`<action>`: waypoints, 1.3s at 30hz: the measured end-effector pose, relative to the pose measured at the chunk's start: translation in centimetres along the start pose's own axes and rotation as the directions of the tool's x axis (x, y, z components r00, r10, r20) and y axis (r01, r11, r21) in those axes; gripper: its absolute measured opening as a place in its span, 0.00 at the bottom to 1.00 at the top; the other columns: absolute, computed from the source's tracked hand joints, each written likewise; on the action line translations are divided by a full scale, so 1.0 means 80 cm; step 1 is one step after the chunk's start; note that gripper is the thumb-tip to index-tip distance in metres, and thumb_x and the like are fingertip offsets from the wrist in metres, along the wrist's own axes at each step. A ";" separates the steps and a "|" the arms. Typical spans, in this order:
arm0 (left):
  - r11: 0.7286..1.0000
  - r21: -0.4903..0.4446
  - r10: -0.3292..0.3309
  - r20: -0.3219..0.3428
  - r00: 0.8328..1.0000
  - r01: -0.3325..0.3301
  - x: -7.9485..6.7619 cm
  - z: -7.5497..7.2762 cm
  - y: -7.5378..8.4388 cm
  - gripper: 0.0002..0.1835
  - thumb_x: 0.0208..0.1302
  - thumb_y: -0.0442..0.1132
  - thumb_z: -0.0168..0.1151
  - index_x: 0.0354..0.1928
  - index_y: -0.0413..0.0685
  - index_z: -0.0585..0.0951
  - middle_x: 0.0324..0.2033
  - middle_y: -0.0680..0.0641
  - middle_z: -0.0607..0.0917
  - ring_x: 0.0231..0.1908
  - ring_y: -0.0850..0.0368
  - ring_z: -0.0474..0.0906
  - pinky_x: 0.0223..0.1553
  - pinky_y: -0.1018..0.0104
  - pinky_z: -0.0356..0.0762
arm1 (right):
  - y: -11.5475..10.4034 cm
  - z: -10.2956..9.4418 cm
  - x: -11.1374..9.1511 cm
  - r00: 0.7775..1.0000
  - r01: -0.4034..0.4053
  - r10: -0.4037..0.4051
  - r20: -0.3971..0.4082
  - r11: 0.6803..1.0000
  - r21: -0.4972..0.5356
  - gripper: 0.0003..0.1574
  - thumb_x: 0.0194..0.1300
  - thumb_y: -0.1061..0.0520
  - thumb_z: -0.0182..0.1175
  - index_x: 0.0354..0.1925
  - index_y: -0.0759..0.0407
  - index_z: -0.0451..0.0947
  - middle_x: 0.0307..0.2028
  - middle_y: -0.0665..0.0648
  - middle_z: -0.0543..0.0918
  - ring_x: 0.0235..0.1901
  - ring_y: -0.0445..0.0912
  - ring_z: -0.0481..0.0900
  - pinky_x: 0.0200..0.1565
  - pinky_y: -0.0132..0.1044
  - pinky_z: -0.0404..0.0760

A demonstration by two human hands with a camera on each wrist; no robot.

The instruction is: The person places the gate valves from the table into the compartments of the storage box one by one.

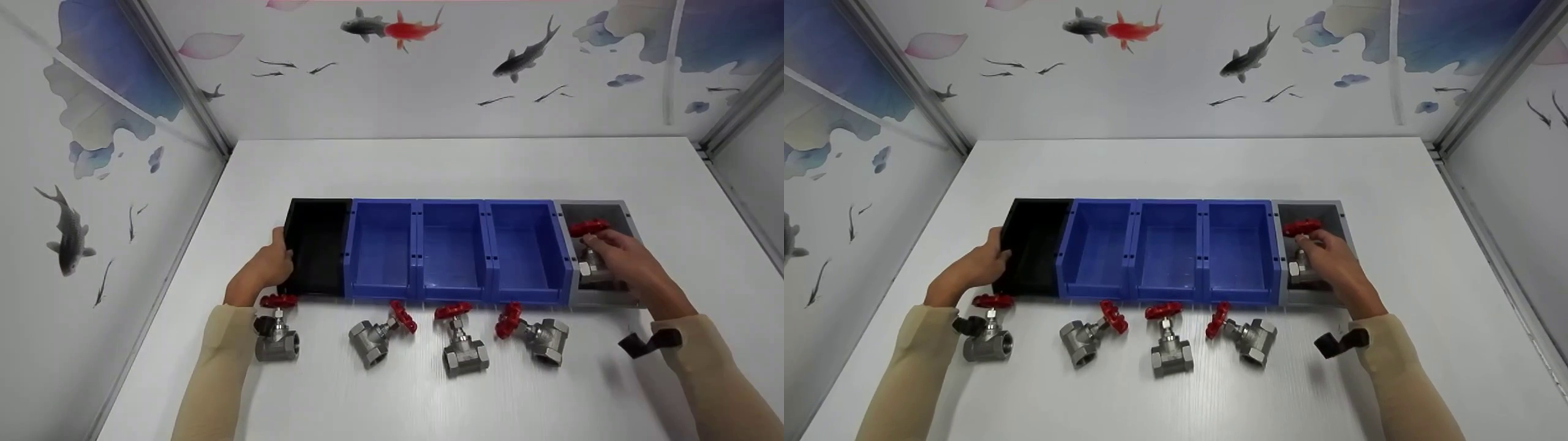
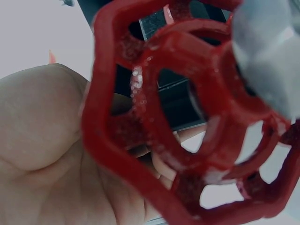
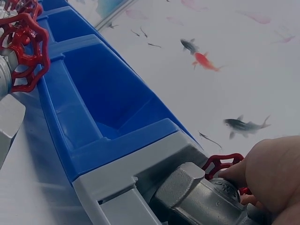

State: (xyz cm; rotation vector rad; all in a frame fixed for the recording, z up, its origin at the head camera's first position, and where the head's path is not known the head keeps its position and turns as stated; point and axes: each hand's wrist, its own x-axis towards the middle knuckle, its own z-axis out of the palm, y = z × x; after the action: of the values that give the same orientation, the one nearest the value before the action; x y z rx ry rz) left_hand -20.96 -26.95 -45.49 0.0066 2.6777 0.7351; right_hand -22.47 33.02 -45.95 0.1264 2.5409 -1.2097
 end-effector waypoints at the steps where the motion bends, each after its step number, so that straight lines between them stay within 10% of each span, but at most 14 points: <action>1: 1.000 -0.001 -0.001 0.004 1.000 0.001 0.000 0.000 0.000 0.30 0.77 0.34 0.34 0.72 0.31 0.39 0.26 0.39 0.78 0.24 0.50 0.72 0.33 0.56 0.71 | 0.000 0.000 0.001 1.000 -0.005 0.005 0.002 1.000 0.004 0.40 0.75 0.31 0.42 0.62 0.63 0.64 0.35 0.52 0.72 0.30 0.43 0.69 0.31 0.41 0.69; 21: 1.000 0.000 -0.003 -0.001 1.000 0.003 0.000 0.000 0.001 0.30 0.77 0.35 0.35 0.72 0.30 0.39 0.35 0.30 0.80 0.34 0.43 0.77 0.44 0.49 0.72 | 0.008 0.004 0.009 1.000 -0.013 0.013 -0.020 0.999 -0.030 0.45 0.74 0.30 0.40 0.67 0.65 0.64 0.46 0.59 0.72 0.42 0.49 0.69 0.39 0.40 0.70; 39: 1.000 0.004 -0.014 -0.009 1.000 0.014 -0.001 -0.001 0.001 0.29 0.77 0.35 0.35 0.73 0.33 0.41 0.38 0.29 0.80 0.34 0.44 0.76 0.41 0.51 0.72 | 0.011 0.008 0.012 1.000 0.026 -0.026 -0.013 1.000 0.003 0.38 0.77 0.36 0.42 0.61 0.68 0.66 0.36 0.51 0.74 0.32 0.40 0.72 0.35 0.36 0.72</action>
State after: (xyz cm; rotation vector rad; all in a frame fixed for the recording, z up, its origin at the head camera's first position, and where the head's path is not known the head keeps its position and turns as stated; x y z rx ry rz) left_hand -20.88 -26.89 -45.35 -0.0142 2.6845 0.7273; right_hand -23.04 33.05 -47.31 0.1030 2.5593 -1.2270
